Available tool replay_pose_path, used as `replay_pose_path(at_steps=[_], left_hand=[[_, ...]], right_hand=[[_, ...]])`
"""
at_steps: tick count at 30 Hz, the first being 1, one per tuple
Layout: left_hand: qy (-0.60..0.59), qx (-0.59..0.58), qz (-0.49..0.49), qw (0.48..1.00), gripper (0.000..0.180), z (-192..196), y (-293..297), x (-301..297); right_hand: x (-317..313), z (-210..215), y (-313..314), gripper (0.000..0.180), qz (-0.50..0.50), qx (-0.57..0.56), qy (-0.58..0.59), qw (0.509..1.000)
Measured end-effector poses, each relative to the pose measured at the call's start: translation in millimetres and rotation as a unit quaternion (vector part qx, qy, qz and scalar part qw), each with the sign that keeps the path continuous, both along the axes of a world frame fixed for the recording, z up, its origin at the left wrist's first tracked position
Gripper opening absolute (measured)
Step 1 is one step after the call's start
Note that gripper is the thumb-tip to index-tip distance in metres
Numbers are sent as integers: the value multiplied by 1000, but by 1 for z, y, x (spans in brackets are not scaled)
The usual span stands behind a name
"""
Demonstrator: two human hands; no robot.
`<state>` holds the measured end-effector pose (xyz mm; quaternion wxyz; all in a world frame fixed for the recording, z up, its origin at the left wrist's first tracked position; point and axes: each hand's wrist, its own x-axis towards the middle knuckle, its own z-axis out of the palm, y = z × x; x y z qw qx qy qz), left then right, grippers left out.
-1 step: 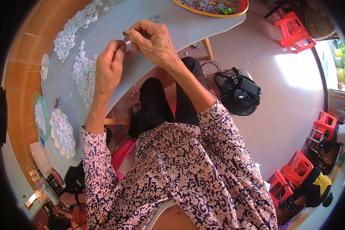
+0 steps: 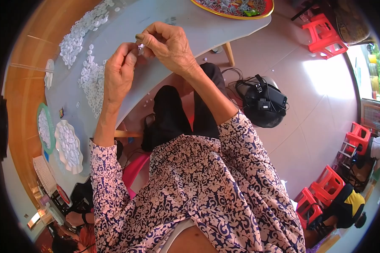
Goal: Manually assembling small white plastic components at a workshop table.
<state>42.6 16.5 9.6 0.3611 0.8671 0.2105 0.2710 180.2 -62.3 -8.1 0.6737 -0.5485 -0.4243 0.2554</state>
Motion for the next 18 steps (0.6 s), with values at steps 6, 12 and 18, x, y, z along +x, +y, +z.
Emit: replay_pose_path(at_steps=[6,12,18], left_hand=[[-74,-240,-19,968,21,-4,7,-3],[-157,-318,-18,935,22,-6,7,1],[-163,-342,-45,924,23,-15,14,-2]], right_hand=[[-4,2,2,24,15,9,25,1000],[-2,-2,3,25,6,24,40,999],[-3,2,1,26,16,-9,46,999]])
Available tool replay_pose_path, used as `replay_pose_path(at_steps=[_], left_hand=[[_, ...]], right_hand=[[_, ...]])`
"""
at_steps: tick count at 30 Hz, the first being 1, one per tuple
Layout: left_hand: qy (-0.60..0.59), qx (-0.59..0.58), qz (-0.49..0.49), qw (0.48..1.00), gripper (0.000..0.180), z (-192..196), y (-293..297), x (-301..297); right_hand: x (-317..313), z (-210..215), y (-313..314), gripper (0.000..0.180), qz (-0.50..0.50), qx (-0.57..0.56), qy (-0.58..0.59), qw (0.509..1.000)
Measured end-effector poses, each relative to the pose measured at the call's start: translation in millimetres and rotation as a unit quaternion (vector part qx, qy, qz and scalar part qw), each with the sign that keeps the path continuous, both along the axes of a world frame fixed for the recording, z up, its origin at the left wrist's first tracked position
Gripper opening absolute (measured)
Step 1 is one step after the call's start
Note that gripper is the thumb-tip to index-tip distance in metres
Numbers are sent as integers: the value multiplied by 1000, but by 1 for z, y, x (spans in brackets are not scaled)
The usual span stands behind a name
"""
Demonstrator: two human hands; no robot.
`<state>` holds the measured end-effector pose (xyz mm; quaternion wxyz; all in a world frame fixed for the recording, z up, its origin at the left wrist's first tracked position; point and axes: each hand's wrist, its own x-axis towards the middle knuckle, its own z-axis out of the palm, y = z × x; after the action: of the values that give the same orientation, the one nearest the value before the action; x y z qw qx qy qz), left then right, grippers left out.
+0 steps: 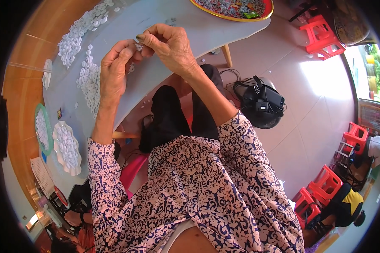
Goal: Manually assembling small white plastic components at a workshop table.
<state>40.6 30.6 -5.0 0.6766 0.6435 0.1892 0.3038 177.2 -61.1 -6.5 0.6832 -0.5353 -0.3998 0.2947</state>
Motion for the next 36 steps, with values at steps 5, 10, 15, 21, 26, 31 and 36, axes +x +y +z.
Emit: replay_pose_path(at_steps=[5,10,15,21,26,31,36], left_hand=[[30,9,-1,1000,26,7,-4,3],[26,21,-6,999,26,9,-7,5],[26,28,3,999,26,9,-9,6],[22,38,4,999,25,6,-9,6],[11,50,5,999,23,3,-8,6],[42,71,28,996,23,6,-7,5],[31,90,45,994,22,3,-8,6]], right_hand=[[-2,2,-2,21,-4,-5,22,1000],[0,-3,0,23,2,-3,13,1000],[0,-1,-1,23,6,-23,1,1000],[-1,-1,0,24,-3,-25,-14,1000],[0,0,0,25,-5,-24,-52,998],[0,-3,1,25,-3,-5,-36,999],[-1,-1,1,25,5,-25,-54,998]])
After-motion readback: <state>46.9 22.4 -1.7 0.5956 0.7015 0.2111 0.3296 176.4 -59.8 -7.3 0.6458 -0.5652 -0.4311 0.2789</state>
